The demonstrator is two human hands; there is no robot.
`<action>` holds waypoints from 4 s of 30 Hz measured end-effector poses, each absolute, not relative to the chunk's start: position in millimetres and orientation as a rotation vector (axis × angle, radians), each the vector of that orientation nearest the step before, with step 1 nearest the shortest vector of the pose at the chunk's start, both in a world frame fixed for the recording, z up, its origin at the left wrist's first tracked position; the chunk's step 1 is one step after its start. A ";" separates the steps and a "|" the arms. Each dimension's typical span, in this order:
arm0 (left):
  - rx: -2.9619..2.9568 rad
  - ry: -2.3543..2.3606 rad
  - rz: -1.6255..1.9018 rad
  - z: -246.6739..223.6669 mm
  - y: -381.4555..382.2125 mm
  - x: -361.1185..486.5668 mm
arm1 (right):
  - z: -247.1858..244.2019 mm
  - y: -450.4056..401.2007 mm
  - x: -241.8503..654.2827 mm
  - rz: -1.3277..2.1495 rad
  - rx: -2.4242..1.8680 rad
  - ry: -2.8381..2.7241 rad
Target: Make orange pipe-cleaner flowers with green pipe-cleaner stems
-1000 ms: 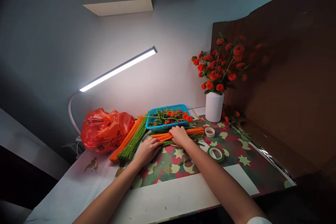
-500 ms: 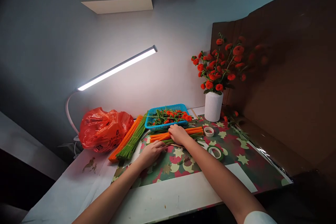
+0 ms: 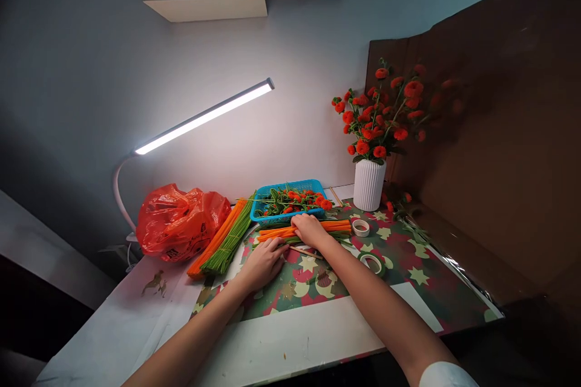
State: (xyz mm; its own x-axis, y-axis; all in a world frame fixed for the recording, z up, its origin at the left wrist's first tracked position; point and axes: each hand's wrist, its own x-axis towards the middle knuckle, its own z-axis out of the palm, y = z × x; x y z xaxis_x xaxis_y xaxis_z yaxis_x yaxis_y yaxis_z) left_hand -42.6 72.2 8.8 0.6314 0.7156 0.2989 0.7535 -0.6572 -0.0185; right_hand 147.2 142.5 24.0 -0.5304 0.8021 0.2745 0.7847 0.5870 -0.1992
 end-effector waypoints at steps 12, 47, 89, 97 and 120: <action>-2.733 -1.269 -0.452 -7.3 77.3 -48.1 | 30.9 141.0 146.4 0.007 -1.281 -2.474; -2.672 -1.242 -0.470 -13.3 77.0 -46.9 | 34.8 133.9 132.6 0.051 -1.725 -2.354; -2.856 -2.643 -2.561 73.7 41.5 -31.1 | 57.0 31.9 119.1 1.563 -0.821 -1.278; -3.107 -2.308 -1.921 63.7 33.3 -21.9 | 55.1 30.3 99.0 1.339 -0.814 -1.090; -2.667 -1.727 -0.241 28.0 20.4 -58.3 | 33.9 16.3 248.2 0.181 -2.088 -2.037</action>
